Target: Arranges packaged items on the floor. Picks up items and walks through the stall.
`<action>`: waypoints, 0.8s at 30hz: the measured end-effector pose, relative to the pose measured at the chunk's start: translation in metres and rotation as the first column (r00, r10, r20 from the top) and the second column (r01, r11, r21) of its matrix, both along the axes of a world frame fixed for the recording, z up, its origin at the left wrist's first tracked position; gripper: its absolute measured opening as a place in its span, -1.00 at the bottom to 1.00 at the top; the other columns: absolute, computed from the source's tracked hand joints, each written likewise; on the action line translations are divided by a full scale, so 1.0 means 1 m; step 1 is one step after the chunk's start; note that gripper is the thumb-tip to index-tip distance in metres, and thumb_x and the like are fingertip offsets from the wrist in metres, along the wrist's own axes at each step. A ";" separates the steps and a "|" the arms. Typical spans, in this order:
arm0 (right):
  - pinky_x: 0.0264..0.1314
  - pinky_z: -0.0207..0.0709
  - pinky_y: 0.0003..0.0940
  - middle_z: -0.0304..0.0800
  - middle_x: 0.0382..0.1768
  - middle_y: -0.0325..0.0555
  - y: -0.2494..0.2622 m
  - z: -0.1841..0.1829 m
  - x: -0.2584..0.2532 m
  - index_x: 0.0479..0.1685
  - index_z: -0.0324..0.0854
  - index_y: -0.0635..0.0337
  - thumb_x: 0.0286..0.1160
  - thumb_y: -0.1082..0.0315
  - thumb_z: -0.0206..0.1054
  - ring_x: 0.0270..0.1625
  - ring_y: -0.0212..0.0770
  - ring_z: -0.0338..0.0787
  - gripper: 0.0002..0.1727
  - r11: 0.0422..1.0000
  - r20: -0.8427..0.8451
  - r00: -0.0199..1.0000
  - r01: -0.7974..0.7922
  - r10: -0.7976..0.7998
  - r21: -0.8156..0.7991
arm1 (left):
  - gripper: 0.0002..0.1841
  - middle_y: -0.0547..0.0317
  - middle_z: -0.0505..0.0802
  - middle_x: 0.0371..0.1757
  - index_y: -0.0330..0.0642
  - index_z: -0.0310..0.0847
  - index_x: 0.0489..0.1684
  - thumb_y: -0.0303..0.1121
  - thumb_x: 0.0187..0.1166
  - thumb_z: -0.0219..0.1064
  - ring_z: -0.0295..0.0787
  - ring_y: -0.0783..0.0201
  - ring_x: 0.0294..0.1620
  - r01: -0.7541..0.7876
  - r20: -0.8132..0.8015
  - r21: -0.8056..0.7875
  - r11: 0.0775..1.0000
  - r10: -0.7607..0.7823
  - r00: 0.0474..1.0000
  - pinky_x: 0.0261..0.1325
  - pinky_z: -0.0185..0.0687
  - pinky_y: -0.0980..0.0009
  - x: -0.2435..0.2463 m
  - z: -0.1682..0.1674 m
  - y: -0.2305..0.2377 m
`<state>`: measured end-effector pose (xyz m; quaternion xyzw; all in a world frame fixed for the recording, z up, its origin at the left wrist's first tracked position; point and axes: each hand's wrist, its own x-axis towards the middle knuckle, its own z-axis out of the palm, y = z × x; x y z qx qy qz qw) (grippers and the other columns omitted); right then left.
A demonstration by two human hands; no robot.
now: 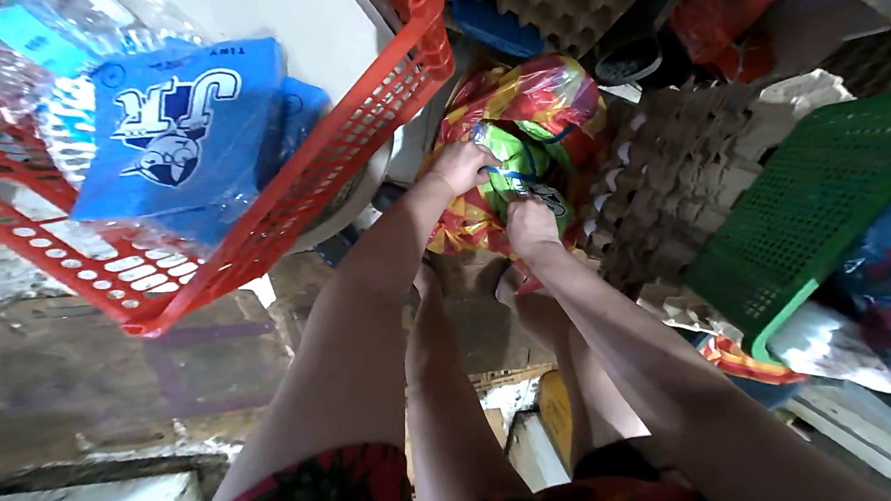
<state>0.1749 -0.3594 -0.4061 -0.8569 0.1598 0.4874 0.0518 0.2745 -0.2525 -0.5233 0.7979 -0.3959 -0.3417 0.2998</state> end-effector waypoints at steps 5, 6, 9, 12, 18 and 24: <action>0.23 0.66 0.27 0.74 0.24 0.33 -0.004 0.007 -0.013 0.17 0.71 0.39 0.61 0.56 0.22 0.33 0.34 0.74 -0.73 1.000 0.067 0.998 0.007 -0.007 -0.001 | -0.61 0.10 0.82 0.41 0.08 0.81 0.31 -0.48 0.60 0.26 0.72 -0.11 0.45 0.027 0.001 0.017 0.999 -0.027 1.000 0.44 0.54 -0.22 -0.004 0.002 0.002; 0.25 0.64 0.27 0.75 0.25 0.32 -0.005 0.008 -0.012 0.17 0.72 0.39 0.63 0.55 0.20 0.34 0.34 0.74 -0.73 1.000 0.048 0.999 0.004 -0.004 -0.004 | -0.59 0.11 0.81 0.43 0.08 0.80 0.33 -0.49 0.59 0.23 0.74 -0.11 0.43 0.044 0.013 0.031 0.999 -0.045 0.999 0.41 0.56 -0.23 -0.002 0.003 0.002; 0.32 0.60 0.27 0.71 0.31 0.34 -0.004 0.007 0.003 0.24 0.68 0.40 0.70 0.54 0.09 0.41 0.33 0.70 -0.68 0.999 -0.031 0.999 0.024 -0.025 -0.022 | -0.59 -0.05 0.77 0.44 -0.10 0.72 0.39 -0.56 0.63 0.17 0.74 -0.23 0.37 0.082 0.060 0.081 0.993 -0.087 0.994 0.33 0.57 -0.27 -0.004 0.007 0.000; 0.39 0.58 0.18 0.46 0.55 0.37 0.003 -0.014 0.017 0.60 0.38 0.43 0.78 0.41 0.06 0.56 0.32 0.56 -0.52 0.996 -0.018 0.998 0.056 -0.057 -0.075 | -0.63 -0.30 0.72 0.39 -0.35 0.58 0.43 -0.56 0.68 0.16 0.74 -0.37 0.27 0.118 0.087 0.179 0.977 -0.135 0.987 0.26 0.61 -0.27 -0.002 0.007 0.001; 0.21 0.66 0.25 0.65 0.38 0.35 0.000 -0.045 0.015 0.65 0.37 0.29 0.77 0.50 0.02 0.35 0.37 0.73 -0.52 0.996 0.137 0.987 -0.084 0.083 -0.001 | -0.64 -0.26 0.79 0.31 -0.28 0.68 0.36 -0.56 0.64 0.19 0.76 -0.30 0.28 0.045 0.077 0.074 0.996 -0.050 0.996 0.36 0.58 -0.25 0.005 -0.011 0.008; 0.27 0.61 0.33 0.72 0.29 0.37 -0.016 -0.011 0.012 0.54 0.49 0.30 0.75 0.50 0.04 0.34 0.39 0.74 -0.57 0.993 -0.030 0.997 -0.062 0.066 0.102 | -0.57 -0.11 0.75 0.48 -0.06 0.70 0.45 -0.52 0.67 0.14 0.65 -0.23 0.52 0.060 0.026 0.046 0.997 -0.061 0.998 0.53 0.47 -0.21 0.000 -0.002 0.008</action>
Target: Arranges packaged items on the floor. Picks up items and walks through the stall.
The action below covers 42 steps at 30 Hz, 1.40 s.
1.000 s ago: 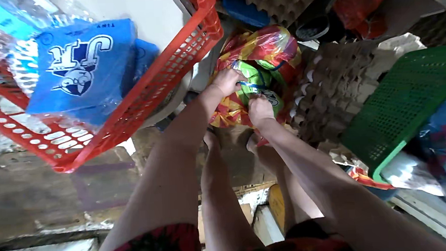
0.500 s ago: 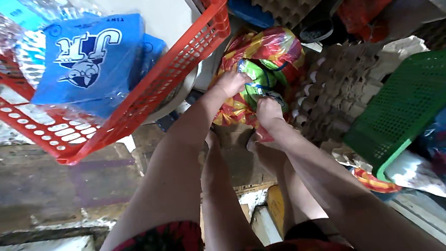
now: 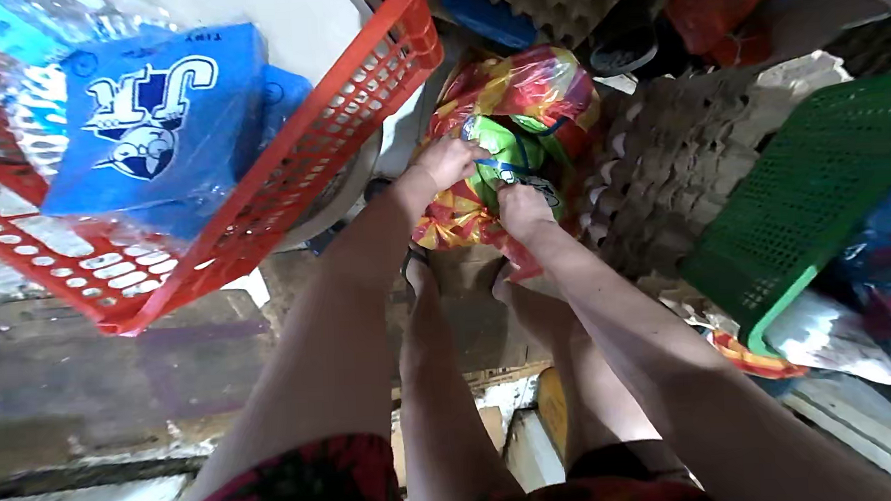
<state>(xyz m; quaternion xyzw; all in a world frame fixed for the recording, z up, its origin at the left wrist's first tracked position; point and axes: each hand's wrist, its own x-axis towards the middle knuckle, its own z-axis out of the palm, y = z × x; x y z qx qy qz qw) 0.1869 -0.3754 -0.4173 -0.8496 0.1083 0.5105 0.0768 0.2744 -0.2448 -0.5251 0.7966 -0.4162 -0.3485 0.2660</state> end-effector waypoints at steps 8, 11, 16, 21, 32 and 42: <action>0.14 0.65 0.35 0.80 0.09 0.35 -0.004 0.014 -0.031 0.51 0.49 0.25 0.69 0.46 0.19 0.17 0.40 0.81 -0.57 0.998 0.025 0.998 -0.063 0.063 -0.006 | -0.55 -0.17 0.77 0.40 -0.07 0.66 0.49 -0.57 0.64 0.19 0.73 -0.29 0.37 0.019 0.005 0.119 0.993 -0.020 1.000 0.46 0.51 -0.25 0.009 -0.008 -0.003; 0.24 0.63 0.33 0.80 0.13 0.34 -0.010 0.026 -0.017 0.56 0.49 0.18 0.76 0.38 0.13 0.23 0.36 0.80 -0.57 0.996 0.100 0.992 0.076 -0.080 0.038 | -0.43 -0.16 0.70 0.51 -0.10 0.62 0.53 -0.66 0.47 0.32 0.61 -0.23 0.53 -0.062 -0.056 0.090 0.994 0.068 0.996 0.58 0.43 -0.17 0.004 0.007 -0.001; 0.08 0.69 0.07 0.79 -0.15 0.16 -0.008 0.073 0.005 0.20 0.59 0.30 0.81 0.25 0.18 -0.08 0.07 0.84 -0.71 0.885 0.330 0.836 0.338 -0.439 0.320 | 0.19 -0.24 0.06 0.89 -0.30 0.08 0.84 -0.34 0.05 0.80 0.00 -0.18 0.88 -0.509 -0.341 0.091 0.856 0.507 0.792 0.81 0.13 -0.14 -0.063 0.034 0.016; -0.51 0.64 -0.09 0.68 -0.53 -0.11 0.027 0.165 -0.003 0.05 0.58 0.16 0.74 0.23 0.23 -0.54 -0.11 0.73 -0.81 0.941 0.586 0.778 0.022 -0.228 0.337 | 0.39 0.16 0.60 0.61 0.06 -0.14 0.92 -0.50 -0.16 0.79 0.62 0.33 0.49 -0.854 -0.796 -0.011 0.521 0.512 0.323 0.49 0.65 0.23 -0.128 0.129 0.052; 0.61 0.36 0.08 0.74 0.41 -0.04 0.135 0.197 0.012 0.60 0.58 0.05 0.58 0.09 0.36 0.48 0.00 0.64 -0.41 0.666 0.768 0.620 -0.507 -0.160 0.548 | -0.77 0.13 0.81 0.05 -0.15 0.41 0.25 -0.37 0.79 -0.03 0.80 0.24 0.13 -0.806 -0.826 -0.218 -0.550 0.545 -0.148 0.28 0.74 0.14 -0.061 0.277 0.148; 0.56 0.44 0.31 0.60 0.44 0.42 0.014 -0.023 0.000 0.53 0.47 0.40 0.54 -0.04 0.46 0.53 0.34 0.60 -0.24 0.826 0.176 0.807 0.554 -0.564 0.105 | -0.55 0.02 0.70 0.35 -0.36 0.22 0.59 -0.27 0.87 -0.09 0.78 0.26 0.19 -0.983 -0.533 0.007 -0.186 0.831 -0.161 0.22 0.77 0.22 -0.135 0.233 0.106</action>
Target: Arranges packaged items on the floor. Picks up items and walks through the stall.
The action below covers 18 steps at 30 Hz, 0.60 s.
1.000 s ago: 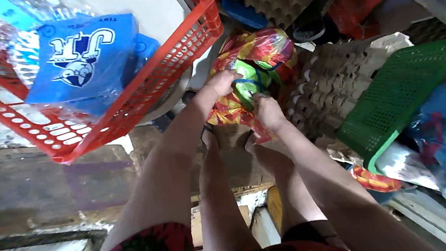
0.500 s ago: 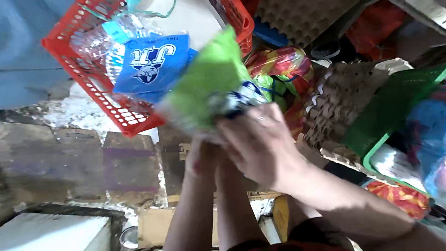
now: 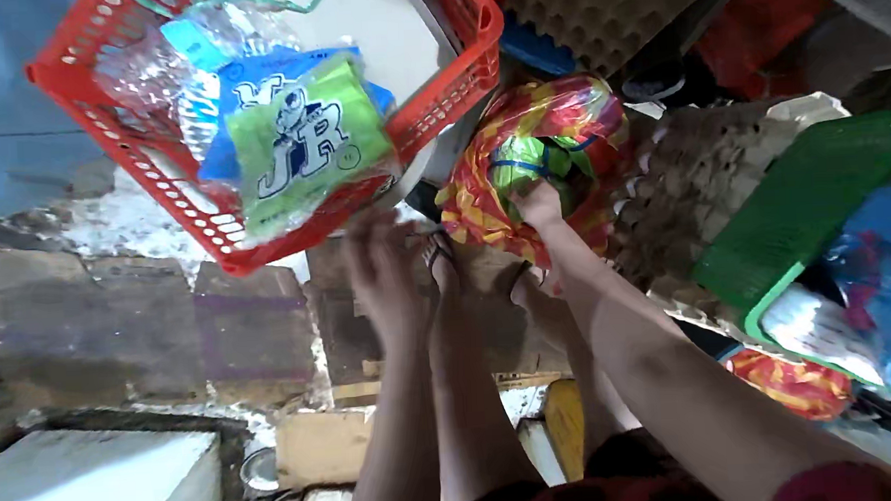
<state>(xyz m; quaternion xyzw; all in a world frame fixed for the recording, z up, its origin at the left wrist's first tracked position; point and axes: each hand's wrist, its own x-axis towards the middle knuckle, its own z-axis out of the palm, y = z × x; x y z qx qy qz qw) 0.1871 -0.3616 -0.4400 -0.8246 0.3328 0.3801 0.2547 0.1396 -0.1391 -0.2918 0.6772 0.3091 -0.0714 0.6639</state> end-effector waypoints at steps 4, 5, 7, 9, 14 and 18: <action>0.49 0.53 0.24 0.52 0.48 0.45 0.004 -0.022 -0.001 0.67 0.24 0.43 0.34 0.03 0.62 0.52 0.34 0.60 -0.02 0.996 -0.024 0.999 -0.043 0.042 -0.076 | -0.56 -0.10 0.73 0.40 -0.27 0.63 0.39 -0.35 0.55 0.43 0.72 0.06 0.37 0.614 -0.085 0.328 0.718 -0.625 0.776 0.38 0.69 0.08 -0.018 -0.086 -0.067; 0.45 0.55 0.25 0.55 0.44 0.45 0.004 -0.019 0.000 0.65 0.24 0.45 0.34 0.15 0.60 0.48 0.34 0.64 -0.08 0.994 -0.052 0.995 -0.084 0.081 -0.072 | -0.52 -0.06 0.67 0.52 -0.19 0.61 0.47 -0.34 0.55 0.44 0.60 -0.02 0.53 0.721 -0.147 0.358 0.593 -0.727 0.671 0.51 0.56 -0.02 -0.014 -0.106 -0.079; 0.35 0.61 0.29 0.63 0.35 0.45 0.002 -0.008 0.005 0.63 0.18 0.47 0.30 0.36 0.55 0.39 0.34 0.72 -0.12 0.986 -0.128 0.981 -0.153 0.145 -0.059 | -0.33 0.01 0.49 0.72 -0.11 0.42 0.69 -0.32 0.51 0.50 0.35 -0.12 0.73 0.851 -0.252 0.351 0.391 -0.836 0.488 0.64 0.35 -0.17 -0.002 -0.144 -0.097; 0.33 0.62 0.29 0.66 0.32 0.44 -0.004 -0.007 0.008 0.64 0.16 0.46 0.28 0.43 0.52 0.37 0.35 0.73 -0.13 0.983 -0.149 0.976 -0.169 0.158 -0.066 | -0.17 0.11 0.31 0.85 -0.04 0.23 0.82 -0.34 0.46 0.53 0.06 -0.09 0.87 0.909 -0.339 0.310 0.278 -0.861 0.379 0.74 0.21 -0.17 0.008 -0.177 -0.109; 0.39 0.57 0.32 0.70 0.32 0.39 -0.025 -0.025 0.016 0.47 0.52 0.33 0.57 0.36 0.35 0.38 0.30 0.73 -0.51 0.998 0.001 0.999 0.054 -0.054 -0.043 | -0.04 0.21 0.10 0.93 0.14 0.09 0.90 -0.38 0.40 0.57 0.14 -0.16 0.83 0.911 -0.376 0.316 0.266 -0.846 0.378 0.66 0.37 -0.10 0.009 -0.219 -0.119; 0.51 0.48 0.21 0.59 0.44 0.38 -0.007 -0.034 0.039 0.42 0.52 0.45 0.72 0.18 0.24 0.52 0.25 0.60 -0.48 0.869 0.012 0.869 0.495 -0.495 0.006 | -0.44 0.20 0.31 0.85 -0.07 0.58 0.56 -0.33 0.50 0.50 0.16 -0.11 0.82 0.901 -0.364 0.328 0.284 -0.842 0.398 0.73 0.27 -0.03 0.005 -0.226 -0.122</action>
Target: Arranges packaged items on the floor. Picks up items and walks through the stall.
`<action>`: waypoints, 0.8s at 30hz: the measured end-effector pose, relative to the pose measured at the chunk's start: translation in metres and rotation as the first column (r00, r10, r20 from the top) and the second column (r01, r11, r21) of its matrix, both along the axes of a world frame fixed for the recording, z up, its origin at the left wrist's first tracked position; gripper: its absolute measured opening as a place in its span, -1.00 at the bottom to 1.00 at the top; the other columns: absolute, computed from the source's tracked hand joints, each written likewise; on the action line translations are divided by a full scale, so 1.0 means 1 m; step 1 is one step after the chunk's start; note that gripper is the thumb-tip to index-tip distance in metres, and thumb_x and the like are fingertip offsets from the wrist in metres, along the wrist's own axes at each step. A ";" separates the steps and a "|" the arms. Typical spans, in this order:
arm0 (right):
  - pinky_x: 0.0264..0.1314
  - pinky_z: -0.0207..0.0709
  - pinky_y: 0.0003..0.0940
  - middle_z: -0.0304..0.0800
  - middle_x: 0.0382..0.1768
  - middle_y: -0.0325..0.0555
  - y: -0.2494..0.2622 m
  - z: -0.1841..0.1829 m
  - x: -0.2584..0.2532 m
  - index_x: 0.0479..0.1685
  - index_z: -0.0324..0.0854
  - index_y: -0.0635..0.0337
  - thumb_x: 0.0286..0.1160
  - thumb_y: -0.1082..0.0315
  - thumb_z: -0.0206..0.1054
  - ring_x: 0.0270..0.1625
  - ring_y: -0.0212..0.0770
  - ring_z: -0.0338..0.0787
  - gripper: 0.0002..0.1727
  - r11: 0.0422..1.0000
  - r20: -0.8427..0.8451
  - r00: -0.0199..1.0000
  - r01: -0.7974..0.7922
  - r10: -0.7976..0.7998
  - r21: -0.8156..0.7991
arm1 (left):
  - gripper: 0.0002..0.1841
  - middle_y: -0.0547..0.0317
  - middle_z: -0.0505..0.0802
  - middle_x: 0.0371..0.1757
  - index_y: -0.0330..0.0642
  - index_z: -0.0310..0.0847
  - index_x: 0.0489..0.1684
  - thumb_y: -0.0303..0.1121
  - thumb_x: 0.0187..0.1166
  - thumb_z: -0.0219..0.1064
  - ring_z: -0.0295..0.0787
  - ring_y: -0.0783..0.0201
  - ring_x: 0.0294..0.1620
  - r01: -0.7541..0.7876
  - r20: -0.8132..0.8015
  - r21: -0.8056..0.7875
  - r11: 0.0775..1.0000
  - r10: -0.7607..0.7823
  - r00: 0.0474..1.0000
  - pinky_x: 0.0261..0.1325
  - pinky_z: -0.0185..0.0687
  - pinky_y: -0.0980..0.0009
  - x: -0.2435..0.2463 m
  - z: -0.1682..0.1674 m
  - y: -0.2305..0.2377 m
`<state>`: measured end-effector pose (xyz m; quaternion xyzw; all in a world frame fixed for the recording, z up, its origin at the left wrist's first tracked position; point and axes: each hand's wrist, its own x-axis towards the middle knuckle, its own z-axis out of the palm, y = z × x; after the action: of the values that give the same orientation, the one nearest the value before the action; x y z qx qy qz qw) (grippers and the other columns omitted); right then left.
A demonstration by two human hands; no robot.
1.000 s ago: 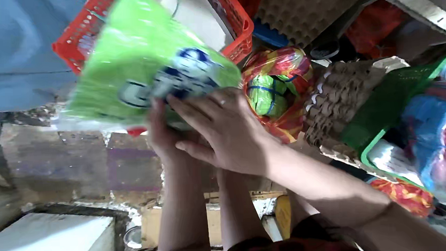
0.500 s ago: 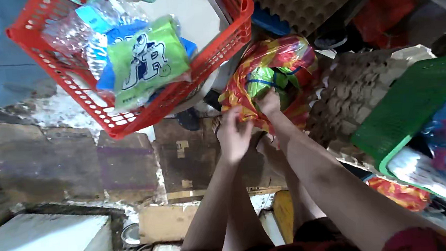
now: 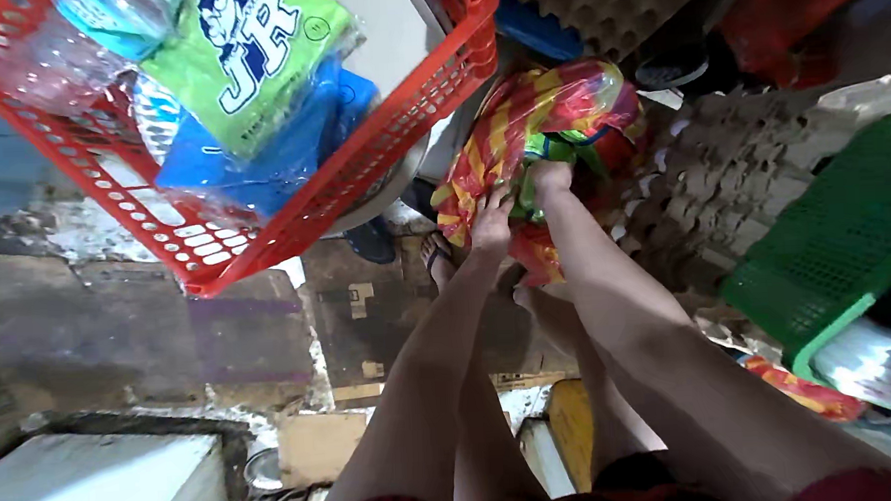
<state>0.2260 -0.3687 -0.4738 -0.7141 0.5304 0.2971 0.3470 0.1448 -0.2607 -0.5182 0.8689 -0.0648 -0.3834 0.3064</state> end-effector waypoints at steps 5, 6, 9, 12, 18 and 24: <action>0.24 0.58 0.25 0.72 0.17 0.31 0.028 0.003 -0.011 0.07 0.67 0.42 0.62 0.12 0.32 0.28 0.22 0.70 -0.56 0.963 0.092 0.959 0.266 -0.268 0.040 | -0.71 0.03 0.45 0.75 -0.36 0.80 0.03 -0.37 0.42 0.52 0.27 -0.10 0.76 -0.035 0.015 0.050 0.998 0.034 0.999 0.72 0.32 0.03 0.001 -0.002 -0.002; 0.24 0.59 0.25 0.73 0.14 0.30 0.026 0.006 -0.016 0.07 0.67 0.42 0.64 0.12 0.32 0.25 0.22 0.72 -0.56 0.973 0.097 0.969 0.223 -0.228 0.057 | -0.73 0.04 0.45 0.75 -0.33 0.82 0.02 -0.43 0.41 0.51 0.28 -0.12 0.75 -0.037 0.024 0.042 0.998 0.036 0.999 0.69 0.35 0.01 0.003 -0.003 -0.001; 0.28 0.57 0.26 0.75 0.12 0.36 0.002 0.016 -0.030 0.05 0.70 0.46 0.72 0.27 0.20 0.23 0.26 0.74 -0.64 0.985 0.082 0.984 -0.164 0.159 0.061 | -0.75 0.11 0.46 0.75 -0.21 0.86 0.02 -0.42 0.41 0.53 0.24 -0.14 0.76 0.000 0.000 0.002 1.000 0.000 1.000 0.64 0.40 -0.06 0.010 -0.004 -0.001; 0.31 0.56 0.37 0.79 0.13 0.32 -0.020 0.016 -0.038 0.16 0.73 0.28 0.73 0.25 0.20 0.25 0.30 0.78 -0.68 0.845 0.009 0.845 -0.535 0.535 0.022 | -0.72 0.11 0.61 0.62 -0.13 0.89 0.02 -0.37 0.35 0.59 0.40 -0.10 0.67 0.043 -0.011 -0.105 0.994 -0.045 0.999 0.58 0.46 -0.10 0.030 -0.009 0.006; 0.17 0.68 0.29 0.70 0.32 0.33 0.006 0.014 -0.048 0.81 0.11 0.12 0.79 0.28 0.07 0.25 0.34 0.80 -0.39 0.689 -0.165 0.699 -0.714 0.695 -0.126 | -0.06 -0.14 0.43 0.69 0.01 0.40 0.64 -0.46 0.05 0.73 0.46 -0.22 0.61 -0.010 -0.012 -0.054 0.998 0.010 1.000 0.46 0.60 -0.16 0.068 0.007 0.013; 0.49 0.53 0.13 0.45 0.54 0.37 0.011 -0.008 -0.054 0.63 0.50 0.19 0.77 0.13 0.23 0.56 0.34 0.51 -0.46 0.636 0.067 0.645 -0.723 0.761 -0.268 | -0.31 -0.22 0.55 0.61 -0.07 0.50 0.62 -0.39 0.39 0.56 0.43 -0.16 0.65 -0.069 -0.018 -0.290 0.955 0.067 0.998 0.67 0.35 -0.09 0.070 -0.029 0.031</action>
<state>0.1719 -0.3573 -0.4818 -0.9253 0.1853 0.2905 0.1584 0.2145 -0.2301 -0.5471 0.8146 -0.0892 -0.3626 0.4438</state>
